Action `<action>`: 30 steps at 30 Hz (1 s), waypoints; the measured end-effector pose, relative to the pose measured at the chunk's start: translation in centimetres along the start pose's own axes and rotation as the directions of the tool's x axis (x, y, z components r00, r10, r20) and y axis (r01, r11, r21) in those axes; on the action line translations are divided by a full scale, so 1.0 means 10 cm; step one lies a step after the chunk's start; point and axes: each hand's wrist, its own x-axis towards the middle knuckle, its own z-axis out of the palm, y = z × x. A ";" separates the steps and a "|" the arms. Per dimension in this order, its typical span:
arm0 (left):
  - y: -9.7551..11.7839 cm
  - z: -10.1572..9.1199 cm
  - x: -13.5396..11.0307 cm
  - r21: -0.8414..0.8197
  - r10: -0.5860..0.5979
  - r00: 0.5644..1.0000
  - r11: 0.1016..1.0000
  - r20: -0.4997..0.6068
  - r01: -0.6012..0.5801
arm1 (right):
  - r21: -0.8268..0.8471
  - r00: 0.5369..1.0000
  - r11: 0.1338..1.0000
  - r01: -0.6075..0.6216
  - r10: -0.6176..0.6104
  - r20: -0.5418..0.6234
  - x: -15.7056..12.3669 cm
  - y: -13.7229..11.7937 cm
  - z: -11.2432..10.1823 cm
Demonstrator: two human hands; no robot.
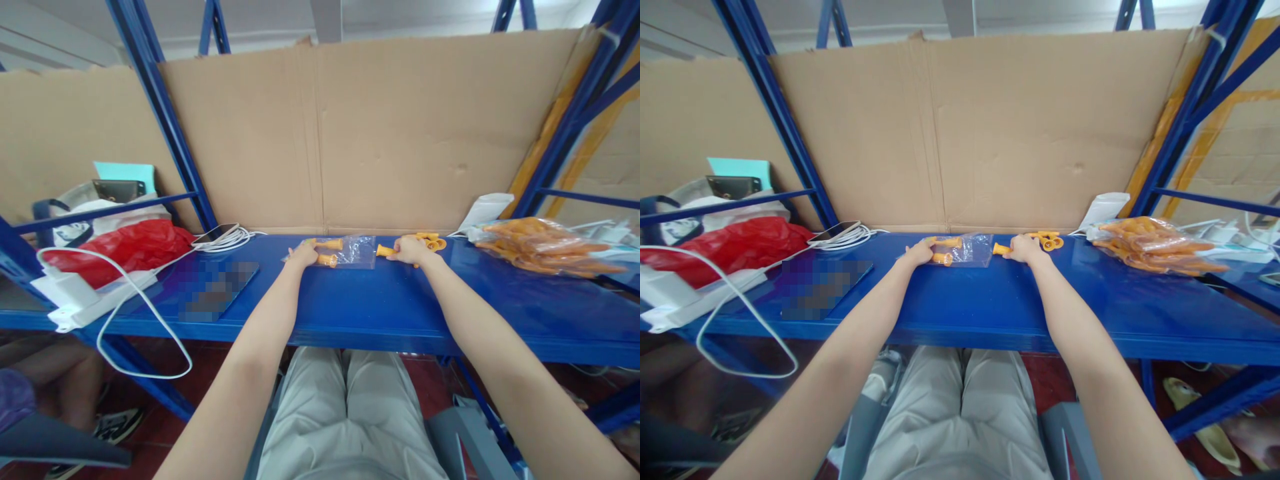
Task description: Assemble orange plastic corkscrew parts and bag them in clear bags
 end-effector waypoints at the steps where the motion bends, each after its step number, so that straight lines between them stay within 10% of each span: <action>1: 0.00 0.00 0.00 0.003 -0.002 1.000 1.000 0.000 0.002 | -0.002 1.000 1.000 -0.002 0.002 0.011 -0.01 -0.01 -0.01; 12: 0.03 -0.05 -0.07 0.016 -0.040 0.999 0.999 -0.017 0.041 | -0.174 0.973 0.985 -0.017 0.056 0.225 -0.01 0.09 -0.18; 21: 0.00 -0.03 -0.03 -0.023 -0.041 0.999 0.999 -0.021 0.040 | 0.029 0.998 0.998 -0.061 0.062 -0.009 -0.14 0.01 -0.35; 30: -0.03 0.01 0.01 -0.026 -0.012 1.000 1.000 -0.027 0.011 | 0.141 0.985 0.975 0.174 -0.174 -0.009 -0.16 -0.17 -0.32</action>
